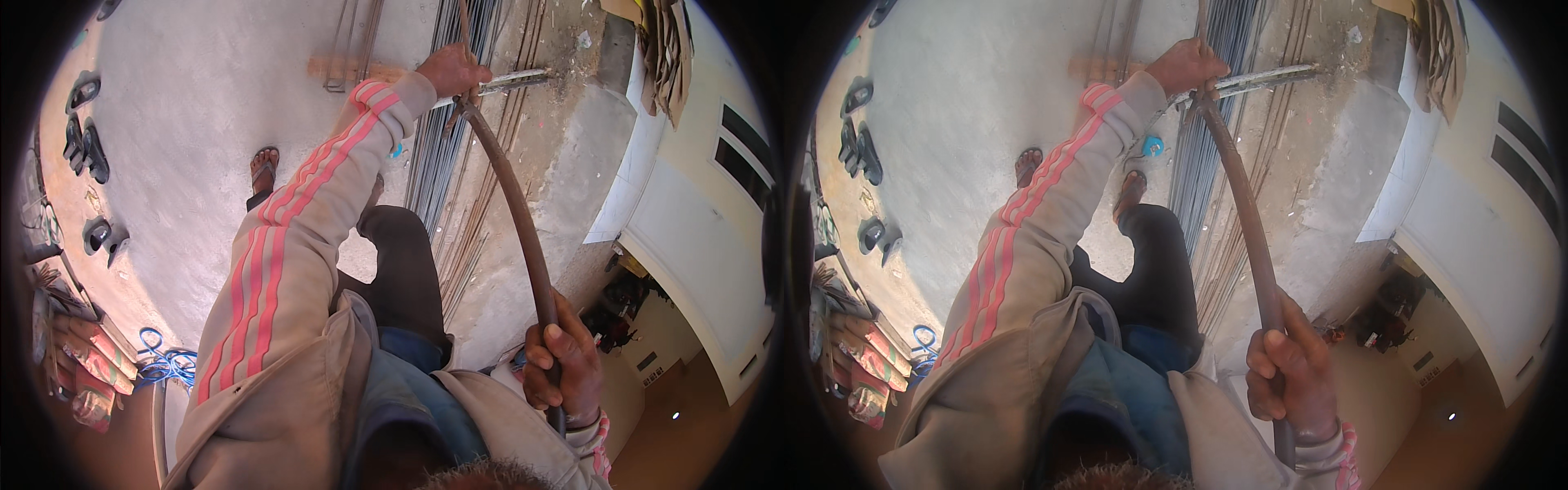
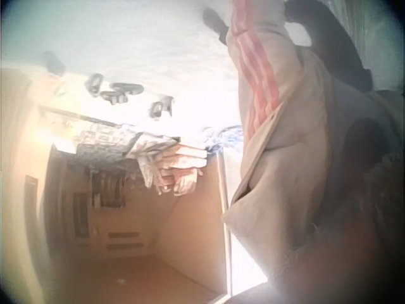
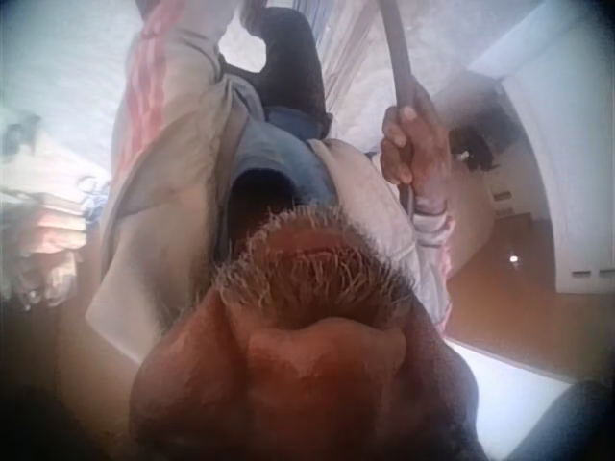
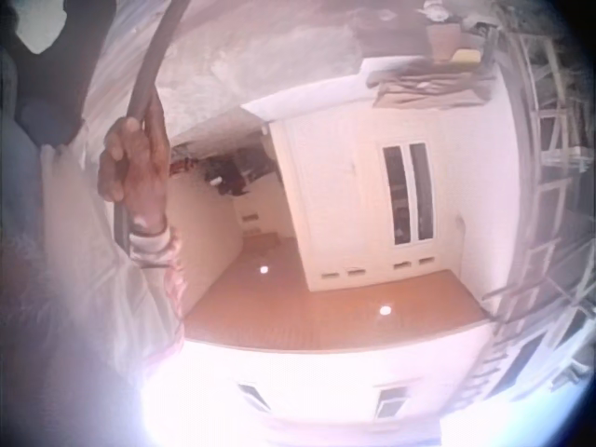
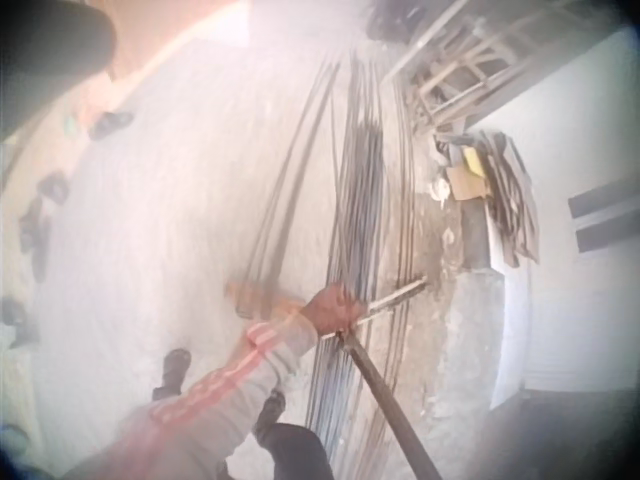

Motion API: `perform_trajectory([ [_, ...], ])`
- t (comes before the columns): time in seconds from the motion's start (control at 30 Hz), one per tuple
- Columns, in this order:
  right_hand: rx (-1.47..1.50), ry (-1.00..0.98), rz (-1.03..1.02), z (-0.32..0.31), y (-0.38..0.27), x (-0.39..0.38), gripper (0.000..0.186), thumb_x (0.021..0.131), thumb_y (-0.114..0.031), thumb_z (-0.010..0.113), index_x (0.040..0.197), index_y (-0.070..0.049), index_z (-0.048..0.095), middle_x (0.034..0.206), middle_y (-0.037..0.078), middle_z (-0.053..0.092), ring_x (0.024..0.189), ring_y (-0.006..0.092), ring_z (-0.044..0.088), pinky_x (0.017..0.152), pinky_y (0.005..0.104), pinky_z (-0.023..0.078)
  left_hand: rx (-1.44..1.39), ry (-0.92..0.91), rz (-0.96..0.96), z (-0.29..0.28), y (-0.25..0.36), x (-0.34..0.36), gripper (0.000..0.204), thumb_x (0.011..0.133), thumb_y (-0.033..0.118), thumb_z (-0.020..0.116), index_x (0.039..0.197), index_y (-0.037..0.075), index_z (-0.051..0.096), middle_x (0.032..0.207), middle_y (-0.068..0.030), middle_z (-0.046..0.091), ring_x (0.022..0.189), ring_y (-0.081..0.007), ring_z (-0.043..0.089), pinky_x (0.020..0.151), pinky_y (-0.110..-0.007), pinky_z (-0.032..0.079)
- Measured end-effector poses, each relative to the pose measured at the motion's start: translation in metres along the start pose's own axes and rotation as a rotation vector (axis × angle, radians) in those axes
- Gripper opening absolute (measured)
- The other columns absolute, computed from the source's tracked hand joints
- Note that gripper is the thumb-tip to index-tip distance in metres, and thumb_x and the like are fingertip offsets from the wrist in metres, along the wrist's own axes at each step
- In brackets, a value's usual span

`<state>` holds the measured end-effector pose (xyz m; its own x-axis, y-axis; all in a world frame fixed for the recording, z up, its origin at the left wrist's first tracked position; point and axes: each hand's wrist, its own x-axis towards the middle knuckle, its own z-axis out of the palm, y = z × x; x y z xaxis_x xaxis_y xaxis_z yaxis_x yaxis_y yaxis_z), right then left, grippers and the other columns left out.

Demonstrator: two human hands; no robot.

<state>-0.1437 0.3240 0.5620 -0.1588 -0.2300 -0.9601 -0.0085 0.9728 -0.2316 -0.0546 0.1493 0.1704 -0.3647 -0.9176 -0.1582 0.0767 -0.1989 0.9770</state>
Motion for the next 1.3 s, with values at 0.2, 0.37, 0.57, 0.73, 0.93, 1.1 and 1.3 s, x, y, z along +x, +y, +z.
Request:
perform_trajectory([
  [0.2, 0.012, -0.001, -0.017, 0.001, 0.01, 0.005, 0.069, 0.1, -0.031, 0.056, 0.152, 0.001, 0.024, 0.072, 0.001, 0.044, 0.04, 0.0055, 0.037, 0.034, 0.0201, 0.028, -0.196, 0.014, -0.122, -0.005, 0.01, -0.012, 0.032, 0.084, 0.025, 0.065, 0.074, -0.005, 0.067, 0.069, -0.0151, 0.068, 0.065, -0.023, 0.07, 0.068, -0.036, 0.055],
  [0.37, -0.007, -0.023, -0.054, 0.004, 0.021, 0.008, 0.07, 0.099, -0.034, 0.057, 0.151, 0.003, 0.026, 0.072, 0.001, 0.045, 0.043, 0.0048, 0.037, 0.036, 0.0184, 0.028, -0.293, -0.008, -0.157, -0.012, 0.013, -0.016, 0.027, 0.085, 0.019, 0.068, 0.079, -0.006, 0.063, 0.069, -0.0148, 0.068, 0.062, -0.0237, 0.07, 0.063, -0.034, 0.056],
  [0.57, 0.02, 0.01, -0.124, 0.015, 0.035, 0.011, 0.07, 0.097, -0.029, 0.057, 0.151, 0.003, 0.025, 0.066, 0.001, 0.04, 0.041, 0.0038, 0.026, 0.035, 0.0188, 0.024, -0.316, -0.037, -0.149, -0.022, 0.014, -0.02, 0.025, 0.087, 0.019, 0.067, 0.08, -0.005, 0.064, 0.068, -0.013, 0.067, 0.066, -0.0249, 0.071, 0.068, -0.036, 0.057],
  [0.73, 0.021, -0.015, -0.155, 0.011, 0.054, 0.022, 0.07, 0.099, -0.035, 0.056, 0.149, 0.005, 0.028, 0.071, 0.001, 0.044, 0.042, 0.0039, 0.035, 0.035, 0.0183, 0.026, -0.208, -0.041, -0.104, -0.02, 0.011, -0.014, 0.026, 0.09, 0.023, 0.065, 0.079, -0.001, 0.068, 0.069, -0.0111, 0.066, 0.07, -0.0251, 0.073, 0.076, -0.04, 0.057],
  [0.93, 0.061, -0.012, -0.215, 0.002, 0.092, 0.044, 0.076, 0.097, -0.036, 0.059, 0.151, 0.004, 0.023, 0.067, 0.001, 0.043, 0.039, 0.0031, 0.03, 0.033, 0.0181, 0.025, -0.202, -0.053, -0.073, -0.01, -0.002, 0.002, 0.027, 0.089, 0.02, 0.063, 0.071, 0.0, 0.066, 0.064, -0.013, 0.065, 0.064, -0.026, 0.07, 0.06, -0.037, 0.053],
  [1.1, 0.111, 0.0, -0.287, 0.0, 0.128, 0.061, 0.083, 0.094, -0.04, 0.063, 0.15, 0.005, 0.023, 0.066, 0.001, 0.044, 0.039, 0.0034, 0.032, 0.033, 0.0188, 0.026, -0.31, -0.104, -0.074, -0.01, -0.001, 0.006, 0.028, 0.089, 0.018, 0.064, 0.068, -0.001, 0.063, 0.061, -0.0112, 0.062, 0.06, -0.0268, 0.068, 0.052, -0.036, 0.052],
  [1.3, 0.165, -0.034, -0.399, -0.007, 0.179, 0.096, 0.089, 0.089, -0.045, 0.069, 0.148, 0.008, 0.028, 0.067, -0.001, 0.047, 0.045, 0.0041, 0.039, 0.039, 0.0196, 0.028, -0.293, -0.049, -0.077, -0.005, 0.008, -0.001, 0.027, 0.091, 0.019, 0.063, 0.07, 0.001, 0.062, 0.061, -0.0089, 0.059, 0.061, -0.0259, 0.067, 0.054, -0.036, 0.053],
])
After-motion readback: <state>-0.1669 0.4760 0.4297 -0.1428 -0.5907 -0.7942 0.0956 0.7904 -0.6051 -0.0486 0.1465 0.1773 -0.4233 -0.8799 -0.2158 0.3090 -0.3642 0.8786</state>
